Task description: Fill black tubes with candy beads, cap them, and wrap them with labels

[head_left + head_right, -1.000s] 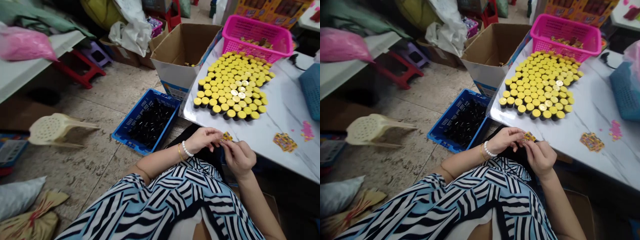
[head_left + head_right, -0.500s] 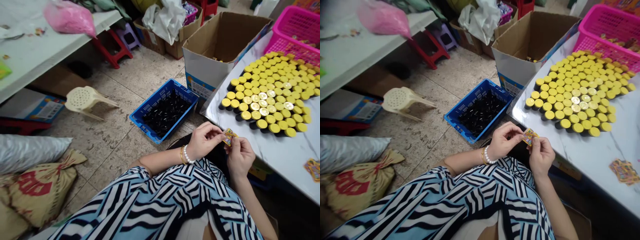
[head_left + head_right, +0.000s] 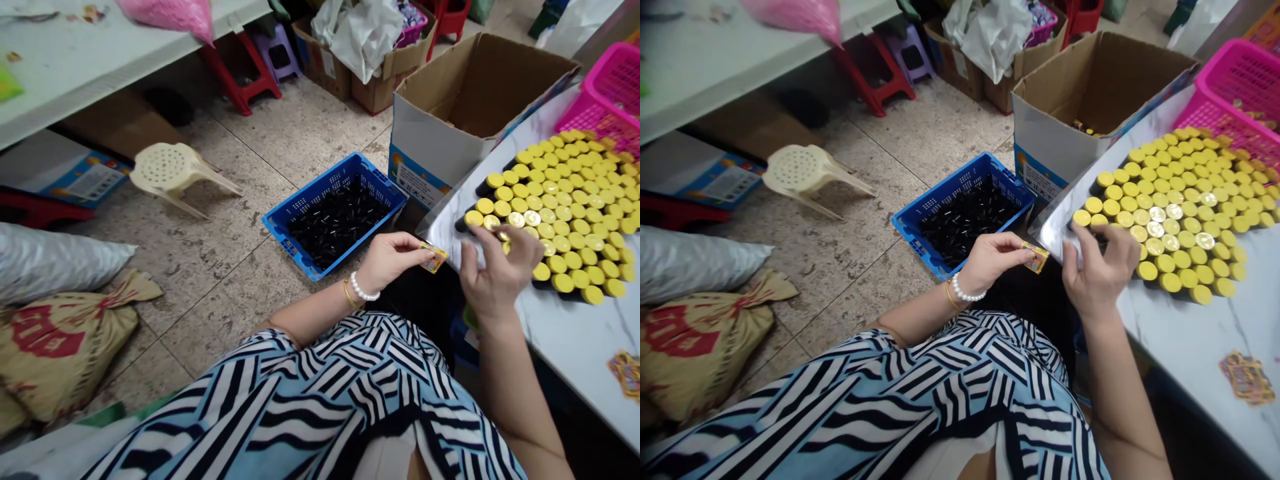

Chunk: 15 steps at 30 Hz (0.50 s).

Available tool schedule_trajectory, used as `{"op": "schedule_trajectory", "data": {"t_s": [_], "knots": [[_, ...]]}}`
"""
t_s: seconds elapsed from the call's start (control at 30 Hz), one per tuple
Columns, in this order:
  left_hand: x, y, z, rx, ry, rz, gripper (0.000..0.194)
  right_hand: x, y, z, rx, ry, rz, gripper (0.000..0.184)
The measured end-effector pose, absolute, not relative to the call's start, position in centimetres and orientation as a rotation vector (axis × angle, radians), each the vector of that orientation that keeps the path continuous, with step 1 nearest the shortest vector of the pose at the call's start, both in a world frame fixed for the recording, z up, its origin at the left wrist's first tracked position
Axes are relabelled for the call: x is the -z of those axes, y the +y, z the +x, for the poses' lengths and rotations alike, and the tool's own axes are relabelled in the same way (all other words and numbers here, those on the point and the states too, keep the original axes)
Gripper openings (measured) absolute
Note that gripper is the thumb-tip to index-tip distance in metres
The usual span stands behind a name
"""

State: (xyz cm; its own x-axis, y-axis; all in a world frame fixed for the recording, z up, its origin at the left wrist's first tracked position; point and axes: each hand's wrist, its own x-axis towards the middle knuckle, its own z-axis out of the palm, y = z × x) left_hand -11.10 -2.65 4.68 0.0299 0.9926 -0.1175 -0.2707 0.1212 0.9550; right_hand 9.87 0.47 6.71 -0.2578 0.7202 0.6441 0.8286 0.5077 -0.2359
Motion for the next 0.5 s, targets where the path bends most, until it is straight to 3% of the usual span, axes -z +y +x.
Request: {"op": "schedule_trajectory", "data": {"t_s": [0.1,0.27,0.37,0.5], "knots": [[-4.0,-2.4,-12.0,-1.337,1.169,1.069,0.026,-7.8,4.4,10.1,0.266,-2.246,-1.289,0.047],[-3.1,-2.6,-12.2,-1.445,1.209,1.058,0.027,-9.0,4.9,10.3,0.046,-2.298,-1.203,0.024],[-3.2,-2.4,-12.1,-1.336,1.130,0.936,0.035,-8.7,1.4,10.1,-0.369,-2.085,-1.200,0.038],[-3.4,-2.1,-11.5,-1.155,1.104,0.935,0.039,-6.1,-3.6,9.7,-0.973,-1.541,-1.303,0.036]]}}
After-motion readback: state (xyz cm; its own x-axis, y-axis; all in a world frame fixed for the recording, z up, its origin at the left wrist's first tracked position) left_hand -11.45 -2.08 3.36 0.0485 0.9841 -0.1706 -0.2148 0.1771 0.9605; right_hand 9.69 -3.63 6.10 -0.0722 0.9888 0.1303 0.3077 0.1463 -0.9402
